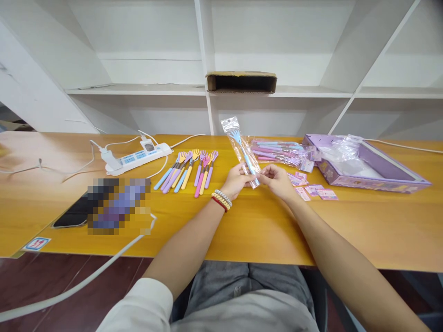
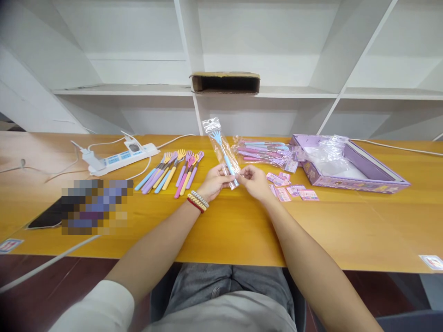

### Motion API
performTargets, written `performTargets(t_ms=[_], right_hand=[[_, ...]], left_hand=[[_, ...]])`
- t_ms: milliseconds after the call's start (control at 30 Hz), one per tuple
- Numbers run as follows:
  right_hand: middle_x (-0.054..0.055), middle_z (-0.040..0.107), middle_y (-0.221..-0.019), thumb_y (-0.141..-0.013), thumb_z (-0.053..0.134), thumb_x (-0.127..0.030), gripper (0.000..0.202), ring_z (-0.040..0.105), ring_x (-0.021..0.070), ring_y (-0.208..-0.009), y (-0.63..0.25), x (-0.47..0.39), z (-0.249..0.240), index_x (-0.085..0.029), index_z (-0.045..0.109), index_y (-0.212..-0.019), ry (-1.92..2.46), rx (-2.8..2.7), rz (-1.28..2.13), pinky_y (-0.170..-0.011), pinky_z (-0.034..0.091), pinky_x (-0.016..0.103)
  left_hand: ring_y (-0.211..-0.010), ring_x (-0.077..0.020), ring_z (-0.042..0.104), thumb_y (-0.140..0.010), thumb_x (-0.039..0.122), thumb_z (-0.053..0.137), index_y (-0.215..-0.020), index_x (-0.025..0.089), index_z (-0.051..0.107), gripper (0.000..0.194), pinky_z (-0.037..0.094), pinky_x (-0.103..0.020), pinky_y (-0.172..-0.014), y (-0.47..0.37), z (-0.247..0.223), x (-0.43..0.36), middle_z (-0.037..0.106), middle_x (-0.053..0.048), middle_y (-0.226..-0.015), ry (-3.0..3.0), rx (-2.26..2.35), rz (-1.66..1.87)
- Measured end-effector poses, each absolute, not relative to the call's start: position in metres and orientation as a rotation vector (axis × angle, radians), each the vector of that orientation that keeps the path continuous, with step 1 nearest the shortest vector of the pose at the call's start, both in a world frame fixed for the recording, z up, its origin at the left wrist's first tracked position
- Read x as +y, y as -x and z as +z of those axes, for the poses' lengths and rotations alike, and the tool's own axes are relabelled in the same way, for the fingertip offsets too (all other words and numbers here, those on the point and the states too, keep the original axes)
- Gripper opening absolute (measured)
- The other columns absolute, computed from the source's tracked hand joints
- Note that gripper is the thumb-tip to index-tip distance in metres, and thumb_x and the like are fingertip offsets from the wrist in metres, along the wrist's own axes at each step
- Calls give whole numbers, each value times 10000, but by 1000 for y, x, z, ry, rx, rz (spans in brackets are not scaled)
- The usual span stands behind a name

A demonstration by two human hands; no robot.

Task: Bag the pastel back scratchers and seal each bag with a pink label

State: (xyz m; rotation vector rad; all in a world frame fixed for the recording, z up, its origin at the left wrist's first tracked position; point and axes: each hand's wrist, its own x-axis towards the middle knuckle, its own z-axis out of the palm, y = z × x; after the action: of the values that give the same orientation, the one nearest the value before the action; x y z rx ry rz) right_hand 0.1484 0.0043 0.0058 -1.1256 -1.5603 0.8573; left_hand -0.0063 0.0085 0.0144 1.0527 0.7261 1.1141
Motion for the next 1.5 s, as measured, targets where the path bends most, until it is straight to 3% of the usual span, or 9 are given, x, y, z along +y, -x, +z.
performTargets(t_ms=[133,500,667,933,1233,1500], right_hand=[[-41,514,-564,-669,620,-343,307,472,102,-488,-150,5,4,-168,516,-899,1114,-1562,924,-489,382,241],[6,592,-588,-618,594,-247,116,499,108,-530,-155,0,15,-136,611,-647,1225,-1661,1001,-529,390,241],[-21,530,-509,-642,547,-245,132,439,87,-483,-156,-2,16,-137,599,-587,1199,-1789,1023,-483,337,225],[-5,546,-554,-652,615,-350,223,427,81,-491,-160,-1,13,-129,643,-667,1126,-1785,1137,-480,344,226],[-20,497,-515,-655,633,-357,236,405,76,-484,-160,-4,15,-130,593,-601,1102,-1802,1161,-477,318,226],[-28,503,-500,-633,616,-268,153,410,72,-472,-158,-5,17,-132,577,-574,1115,-1747,1183,-480,312,222]], left_hand=[[-653,-133,608,-575,44,678,-905,133,567,360,504,-284,-629,5,17,7,652,-46,-793,-1076,747,1107],[-719,-131,571,-554,17,616,-861,125,622,326,443,-228,-638,8,16,8,632,-30,-793,-1404,825,1123],[-724,-129,557,-553,25,607,-910,115,631,368,425,-224,-635,9,16,8,625,-33,-797,-1494,845,1061],[-682,-111,540,-563,51,624,-850,128,653,298,422,-217,-615,16,15,11,609,-12,-746,-1472,747,993],[-694,-119,576,-558,80,693,-969,132,647,417,488,-275,-669,22,15,12,635,-52,-874,-1427,654,883],[-669,-118,583,-507,78,743,-1038,127,627,546,494,-275,-650,21,13,15,643,-87,-938,-1415,741,874]])
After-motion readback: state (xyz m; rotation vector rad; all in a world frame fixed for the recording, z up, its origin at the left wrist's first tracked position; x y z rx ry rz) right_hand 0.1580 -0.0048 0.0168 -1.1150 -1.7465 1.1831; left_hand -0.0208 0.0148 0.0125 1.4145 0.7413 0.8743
